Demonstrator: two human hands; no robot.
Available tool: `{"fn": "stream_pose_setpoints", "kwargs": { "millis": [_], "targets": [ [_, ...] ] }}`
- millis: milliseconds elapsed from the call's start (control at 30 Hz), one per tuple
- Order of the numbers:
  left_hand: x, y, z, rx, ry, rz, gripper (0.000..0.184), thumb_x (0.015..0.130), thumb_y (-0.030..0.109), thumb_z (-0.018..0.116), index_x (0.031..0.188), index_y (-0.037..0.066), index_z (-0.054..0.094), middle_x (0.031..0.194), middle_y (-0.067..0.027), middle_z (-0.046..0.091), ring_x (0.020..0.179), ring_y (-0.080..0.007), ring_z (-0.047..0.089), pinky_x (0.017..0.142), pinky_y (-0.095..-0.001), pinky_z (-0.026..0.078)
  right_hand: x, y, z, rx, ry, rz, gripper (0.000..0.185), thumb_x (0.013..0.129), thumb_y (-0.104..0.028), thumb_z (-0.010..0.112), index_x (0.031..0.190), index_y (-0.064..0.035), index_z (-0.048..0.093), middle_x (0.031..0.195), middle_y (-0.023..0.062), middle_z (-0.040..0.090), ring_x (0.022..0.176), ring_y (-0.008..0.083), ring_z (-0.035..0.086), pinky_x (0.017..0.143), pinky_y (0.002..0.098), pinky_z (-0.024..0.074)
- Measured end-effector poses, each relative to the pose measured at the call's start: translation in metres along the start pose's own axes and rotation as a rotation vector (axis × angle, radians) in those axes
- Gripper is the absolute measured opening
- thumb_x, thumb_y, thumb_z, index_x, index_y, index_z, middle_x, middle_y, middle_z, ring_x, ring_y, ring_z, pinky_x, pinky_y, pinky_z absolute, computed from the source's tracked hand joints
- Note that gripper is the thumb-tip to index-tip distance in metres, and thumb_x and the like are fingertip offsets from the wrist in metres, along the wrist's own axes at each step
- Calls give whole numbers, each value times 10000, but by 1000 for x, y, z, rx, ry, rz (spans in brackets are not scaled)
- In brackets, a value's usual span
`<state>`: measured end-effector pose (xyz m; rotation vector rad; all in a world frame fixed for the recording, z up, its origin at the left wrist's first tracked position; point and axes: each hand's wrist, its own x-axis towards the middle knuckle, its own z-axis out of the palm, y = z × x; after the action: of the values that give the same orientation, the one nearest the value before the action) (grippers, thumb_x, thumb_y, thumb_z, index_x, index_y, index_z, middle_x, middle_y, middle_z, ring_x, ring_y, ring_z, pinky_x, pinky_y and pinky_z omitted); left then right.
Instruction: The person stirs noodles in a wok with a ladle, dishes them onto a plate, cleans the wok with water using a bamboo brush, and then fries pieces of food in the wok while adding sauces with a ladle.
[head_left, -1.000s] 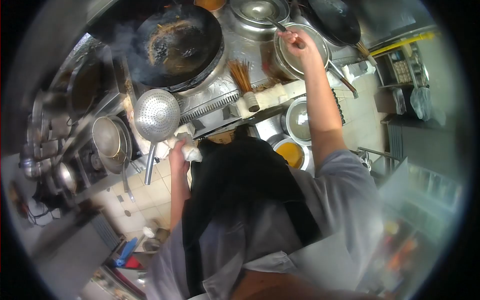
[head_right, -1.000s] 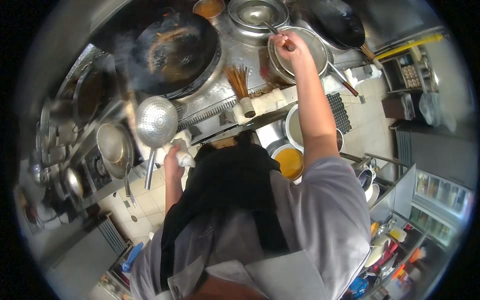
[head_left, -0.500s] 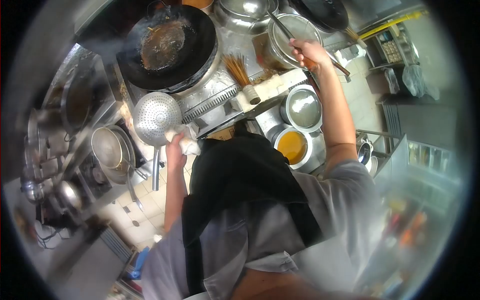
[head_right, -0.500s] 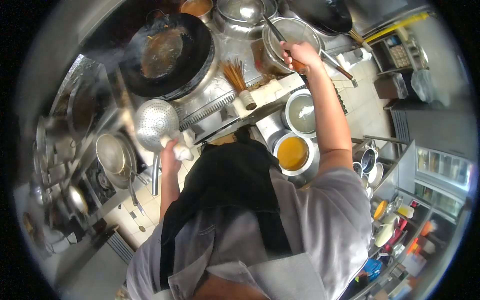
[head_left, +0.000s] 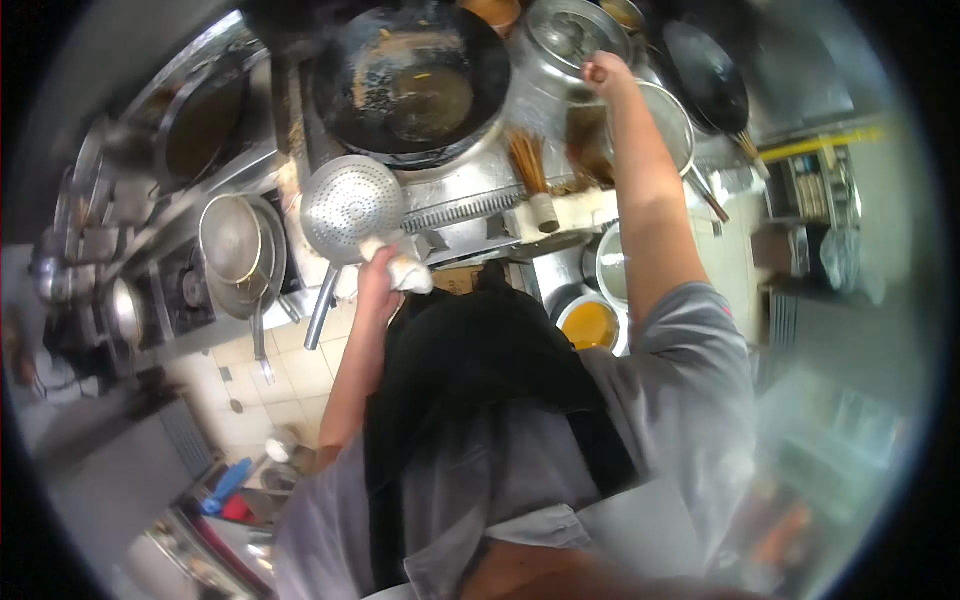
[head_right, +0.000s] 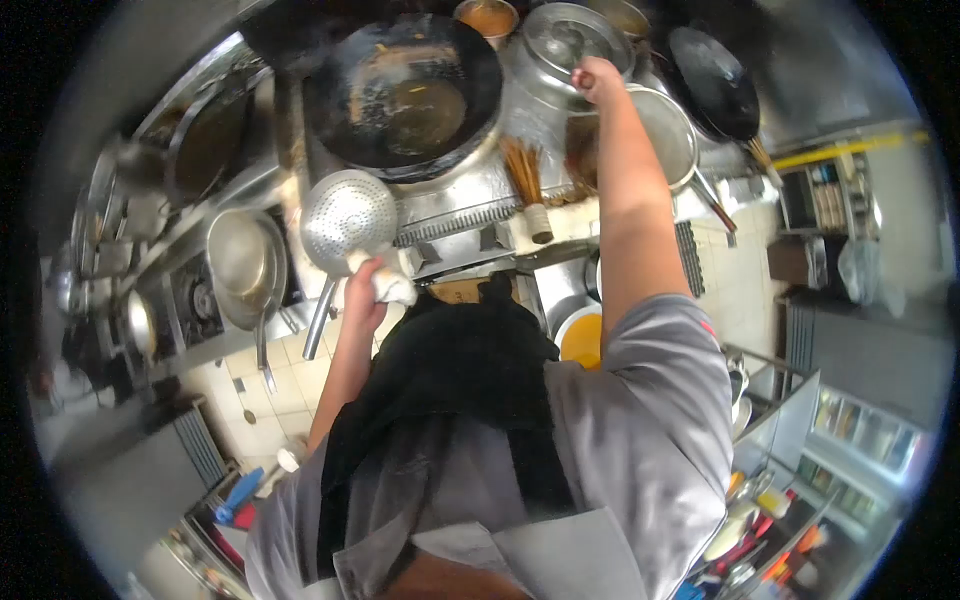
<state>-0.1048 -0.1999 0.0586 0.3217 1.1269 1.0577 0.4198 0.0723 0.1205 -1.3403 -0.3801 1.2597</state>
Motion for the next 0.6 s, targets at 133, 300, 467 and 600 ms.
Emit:
{"fn": "stream_pose_setpoints", "kwargs": {
  "millis": [133,300,467,600],
  "targets": [
    [11,5,26,-47,-56,-6,405,906,225,674,1214,-4,543,1007,-122,662,861,-255,685,753,-396,579,59,-6,-30,711,-180,433,456,887,6,434,1327,88,344,646,42,468,511,150,503,453,241,470],
    [53,25,85,22,-47,-56,538,939,358,656,1239,-68,522,1073,-141,628,931,-224,646,797,-373,527,-11,-15,-34,883,-275,385,619,945,30,363,1482,58,56,606,16,406,454,116,425,404,218,420],
    [135,8,117,-19,81,4,583,883,386,704,1137,-127,591,1041,-191,662,879,-287,659,813,-405,510,-68,-39,-52,795,-449,505,415,1048,-130,362,1311,176,262,656,63,450,440,147,464,389,245,433],
    [147,-7,127,290,267,198,450,866,288,687,1025,-131,654,1004,-212,690,882,-289,661,797,-407,508,-144,-56,-44,724,-543,486,441,1046,-137,362,1280,232,301,707,80,486,451,135,485,385,239,425]
  ]
}}
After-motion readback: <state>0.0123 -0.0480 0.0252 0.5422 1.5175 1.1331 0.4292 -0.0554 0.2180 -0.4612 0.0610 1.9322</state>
